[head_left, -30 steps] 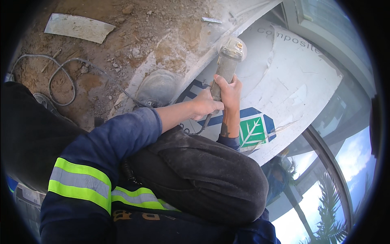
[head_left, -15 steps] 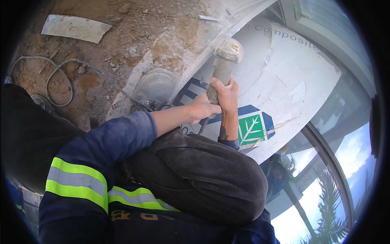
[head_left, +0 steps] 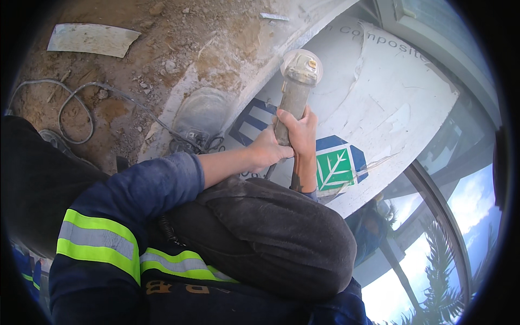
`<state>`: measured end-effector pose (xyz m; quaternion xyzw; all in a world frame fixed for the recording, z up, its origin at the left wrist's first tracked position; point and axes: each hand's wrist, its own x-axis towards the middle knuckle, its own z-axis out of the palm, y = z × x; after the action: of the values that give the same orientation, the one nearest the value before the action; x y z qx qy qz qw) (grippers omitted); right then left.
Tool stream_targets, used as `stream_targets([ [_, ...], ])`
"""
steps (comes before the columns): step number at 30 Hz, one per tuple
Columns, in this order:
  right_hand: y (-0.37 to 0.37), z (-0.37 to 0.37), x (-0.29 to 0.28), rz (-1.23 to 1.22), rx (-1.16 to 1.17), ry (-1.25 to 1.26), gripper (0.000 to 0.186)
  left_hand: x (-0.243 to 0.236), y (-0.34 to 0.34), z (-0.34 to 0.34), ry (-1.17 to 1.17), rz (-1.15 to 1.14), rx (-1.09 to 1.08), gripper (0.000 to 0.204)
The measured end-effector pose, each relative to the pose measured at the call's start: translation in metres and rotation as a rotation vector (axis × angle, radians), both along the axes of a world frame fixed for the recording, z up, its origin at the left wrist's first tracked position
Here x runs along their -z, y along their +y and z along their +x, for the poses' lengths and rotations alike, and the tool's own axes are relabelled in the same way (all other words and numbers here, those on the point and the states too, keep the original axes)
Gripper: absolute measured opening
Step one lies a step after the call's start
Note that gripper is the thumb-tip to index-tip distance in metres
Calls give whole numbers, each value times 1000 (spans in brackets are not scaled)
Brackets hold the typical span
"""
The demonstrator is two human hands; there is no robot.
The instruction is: The person uses an angle grinder to cut and smooth a concrete surface on a rooftop terrace. They hold the tool with both hands and move it along the edge of a planter box while other workers are visible in the background.
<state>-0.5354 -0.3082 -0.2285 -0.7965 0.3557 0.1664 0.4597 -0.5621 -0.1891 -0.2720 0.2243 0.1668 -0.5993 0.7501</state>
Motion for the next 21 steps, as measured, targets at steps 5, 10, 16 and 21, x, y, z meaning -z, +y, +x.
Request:
stream_targets([
  [5, 2, 1, -1, 26, 18, 8, 34, 0, -3, -2, 18, 9, 6, 63],
  [10, -3, 8, 7, -38, -33, 24, 33, 16, -11, -6, -29, -19, -49, 65],
  [16, -7, 26, 17, 3, -74, 26, 31, 20, -9, 14, 15, -40, 24, 43],
  [21, -6, 36, 21, 39, -110, 30, 33, 23, -8, 19, 37, -25, -4, 36],
])
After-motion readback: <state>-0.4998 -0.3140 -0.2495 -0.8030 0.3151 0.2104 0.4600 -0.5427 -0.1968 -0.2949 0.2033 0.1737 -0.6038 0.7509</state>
